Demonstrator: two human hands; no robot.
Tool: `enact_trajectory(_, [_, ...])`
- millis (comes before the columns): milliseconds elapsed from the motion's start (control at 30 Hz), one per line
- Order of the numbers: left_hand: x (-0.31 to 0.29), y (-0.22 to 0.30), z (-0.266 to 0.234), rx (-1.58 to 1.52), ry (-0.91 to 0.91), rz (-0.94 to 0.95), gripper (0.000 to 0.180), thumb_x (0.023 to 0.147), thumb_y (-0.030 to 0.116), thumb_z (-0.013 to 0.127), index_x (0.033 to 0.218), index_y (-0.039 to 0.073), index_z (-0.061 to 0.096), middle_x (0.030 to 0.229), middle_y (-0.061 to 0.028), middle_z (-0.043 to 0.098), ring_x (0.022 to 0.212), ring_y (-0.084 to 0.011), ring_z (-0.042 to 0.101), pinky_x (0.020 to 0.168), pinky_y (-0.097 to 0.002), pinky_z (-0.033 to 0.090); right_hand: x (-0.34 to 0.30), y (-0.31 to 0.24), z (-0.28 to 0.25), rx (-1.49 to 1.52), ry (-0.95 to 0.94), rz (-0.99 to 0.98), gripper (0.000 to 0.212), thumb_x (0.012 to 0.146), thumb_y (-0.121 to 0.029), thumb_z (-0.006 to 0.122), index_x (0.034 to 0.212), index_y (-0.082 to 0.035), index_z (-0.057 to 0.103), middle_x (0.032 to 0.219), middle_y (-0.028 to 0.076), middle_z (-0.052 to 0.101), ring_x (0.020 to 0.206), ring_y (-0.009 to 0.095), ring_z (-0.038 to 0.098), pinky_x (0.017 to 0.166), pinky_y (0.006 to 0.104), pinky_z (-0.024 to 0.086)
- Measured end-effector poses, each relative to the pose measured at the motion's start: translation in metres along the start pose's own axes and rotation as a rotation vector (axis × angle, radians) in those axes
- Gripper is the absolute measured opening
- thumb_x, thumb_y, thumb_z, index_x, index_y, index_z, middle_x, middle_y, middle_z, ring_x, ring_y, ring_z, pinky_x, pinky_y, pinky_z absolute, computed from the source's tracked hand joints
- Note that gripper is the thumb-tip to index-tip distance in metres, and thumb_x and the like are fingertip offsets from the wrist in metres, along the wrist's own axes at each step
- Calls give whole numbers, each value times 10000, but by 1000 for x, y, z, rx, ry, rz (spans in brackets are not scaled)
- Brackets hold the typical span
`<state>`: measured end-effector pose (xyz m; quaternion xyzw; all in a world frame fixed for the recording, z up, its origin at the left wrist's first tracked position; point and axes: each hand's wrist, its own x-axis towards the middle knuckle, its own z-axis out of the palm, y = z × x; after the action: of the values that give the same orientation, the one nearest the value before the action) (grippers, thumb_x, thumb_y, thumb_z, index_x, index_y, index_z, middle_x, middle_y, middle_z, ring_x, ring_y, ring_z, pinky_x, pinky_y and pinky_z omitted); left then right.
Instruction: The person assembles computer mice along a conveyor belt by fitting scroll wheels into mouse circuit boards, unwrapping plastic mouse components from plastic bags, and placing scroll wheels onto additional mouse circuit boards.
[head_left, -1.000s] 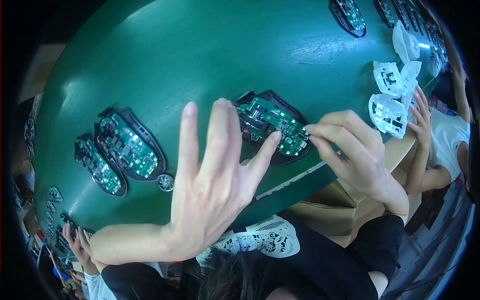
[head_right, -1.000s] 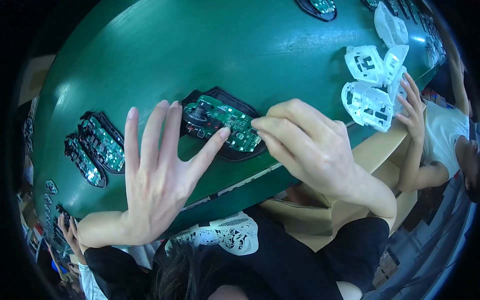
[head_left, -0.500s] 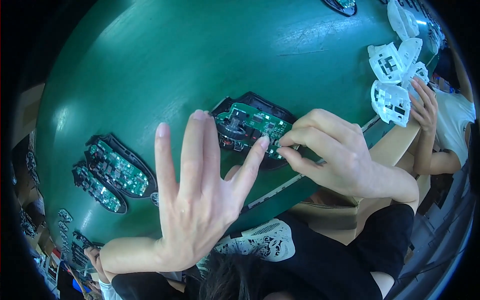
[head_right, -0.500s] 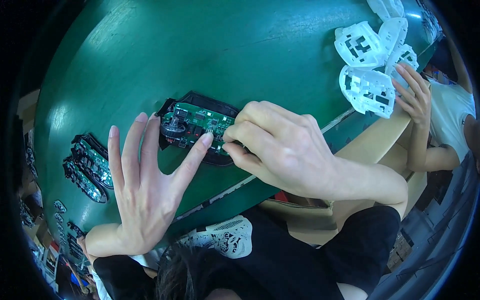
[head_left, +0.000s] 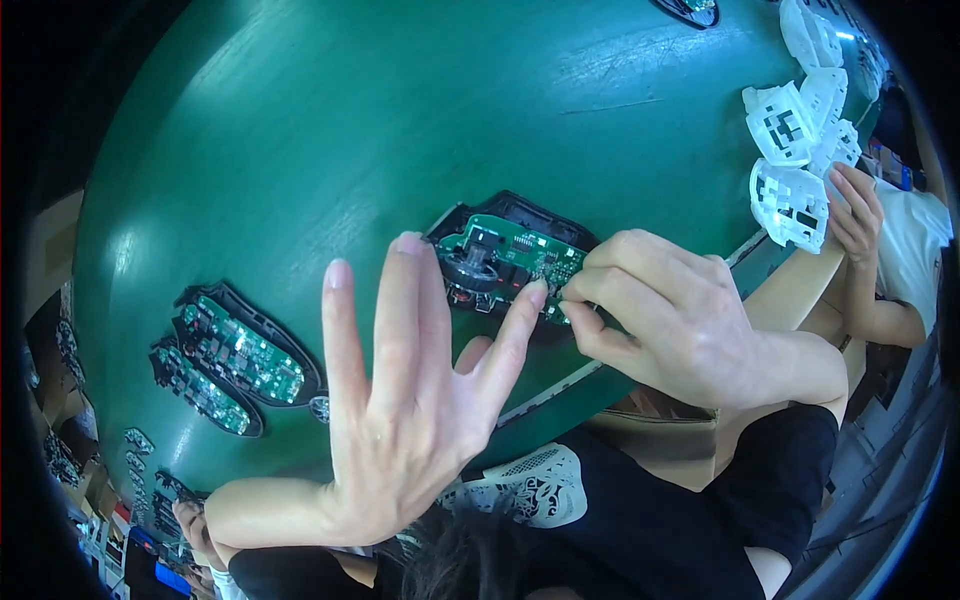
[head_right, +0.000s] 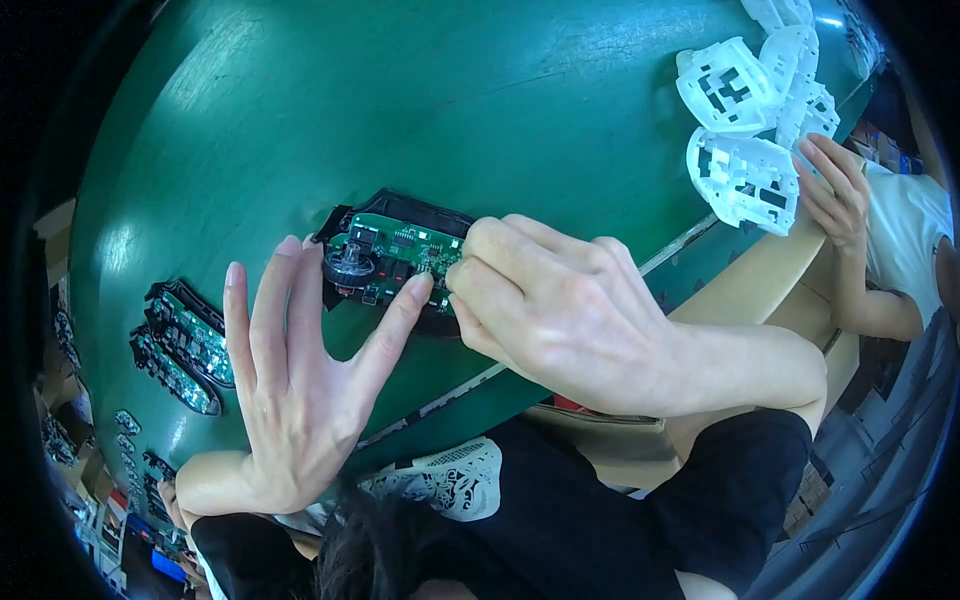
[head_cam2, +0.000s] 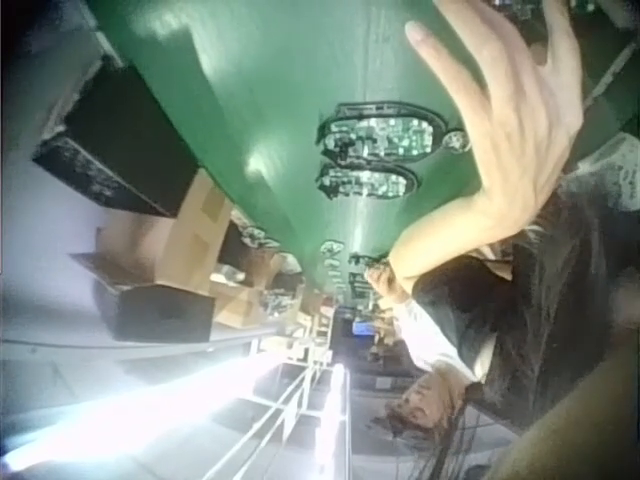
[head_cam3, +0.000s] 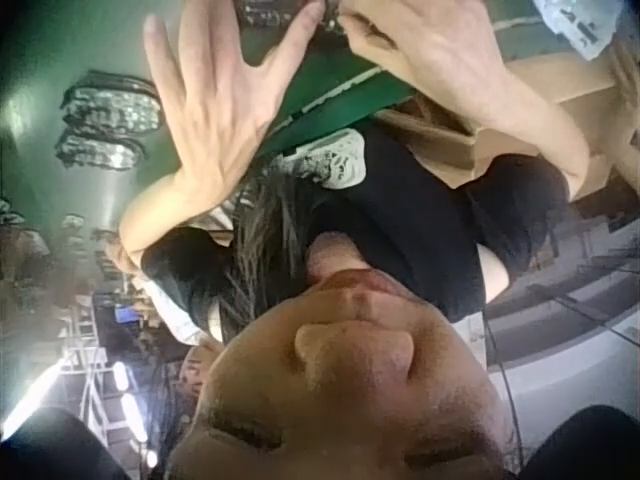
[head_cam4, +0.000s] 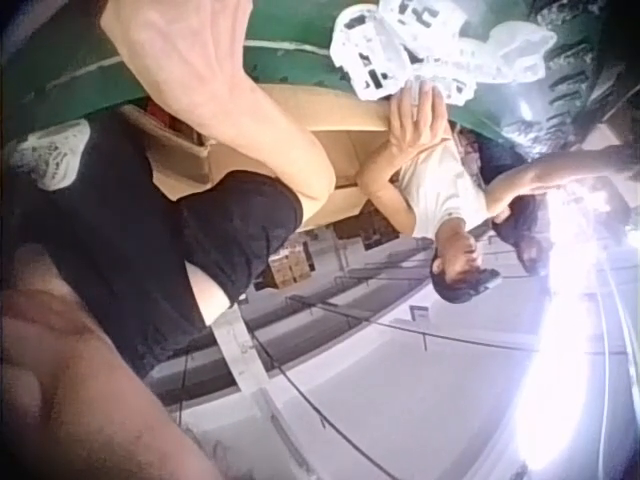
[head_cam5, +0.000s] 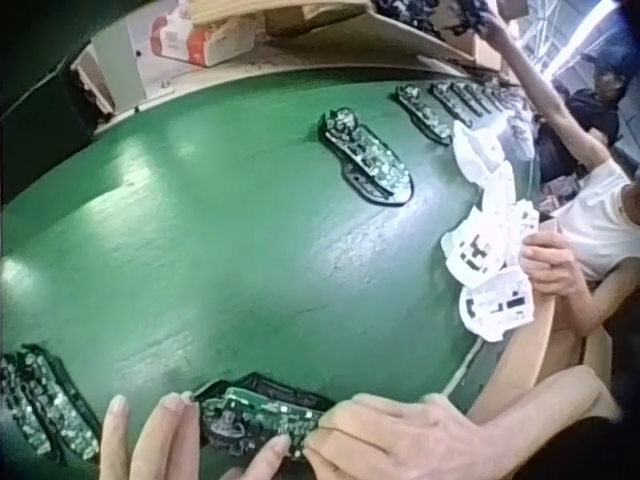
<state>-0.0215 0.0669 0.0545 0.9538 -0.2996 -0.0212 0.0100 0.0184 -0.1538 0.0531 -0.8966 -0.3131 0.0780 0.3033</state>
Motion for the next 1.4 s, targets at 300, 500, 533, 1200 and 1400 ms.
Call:
enact_trajectory(300, [1, -2, 3, 1, 0, 17, 588, 854, 90, 618, 1364, 382, 598, 1197, -237, 626, 1258, -342, 520, 1122, -573, 374, -2, 15, -20, 143, -105, -8, 203, 724, -6, 758, 908, 13, 673, 852, 81, 594, 703, 191, 648, 457, 295, 519])
enact_trajectory(500, [5, -5, 2, 4, 7, 27, 593, 856, 87, 616, 1370, 380, 593, 1193, -243, 624, 1258, -350, 519, 1112, -579, 380, -9, 17, -18, 106, -69, -70, 292, 717, -8, 744, 1007, 17, 720, 896, 97, 643, 726, 182, 663, 463, 264, 533])
enact_trajectory(533, [6, -5, -1, 2, -11, 39, 588, 858, 94, 609, 1373, 377, 591, 1193, -245, 624, 1257, -352, 519, 1110, -581, 381, -9, 14, -20, 21, -94, -111, 301, 713, -19, 737, 1010, 22, 720, 903, 89, 638, 715, 166, 646, 450, 256, 521])
enact_trajectory(1200, [127, -136, 9, -89, 396, 114, 282, 923, 329, 669, 1203, 299, 680, 1300, -154, 581, 1308, -404, 468, 1095, -560, 359, -4, -10, -33, -155, 202, -35, 332, 770, 77, 718, 1082, -34, 729, 933, 76, 682, 680, 190, 672, 536, 295, 553])
enact_trajectory(1400, [104, -152, -5, -95, 552, 71, 349, 954, 324, 643, 1300, 284, 647, 1303, -163, 595, 1269, -373, 509, 1063, -489, 421, -3, -12, -25, -121, 193, -34, 307, 788, 74, 707, 1075, -34, 729, 941, 81, 689, 719, 208, 684, 586, 306, 561])
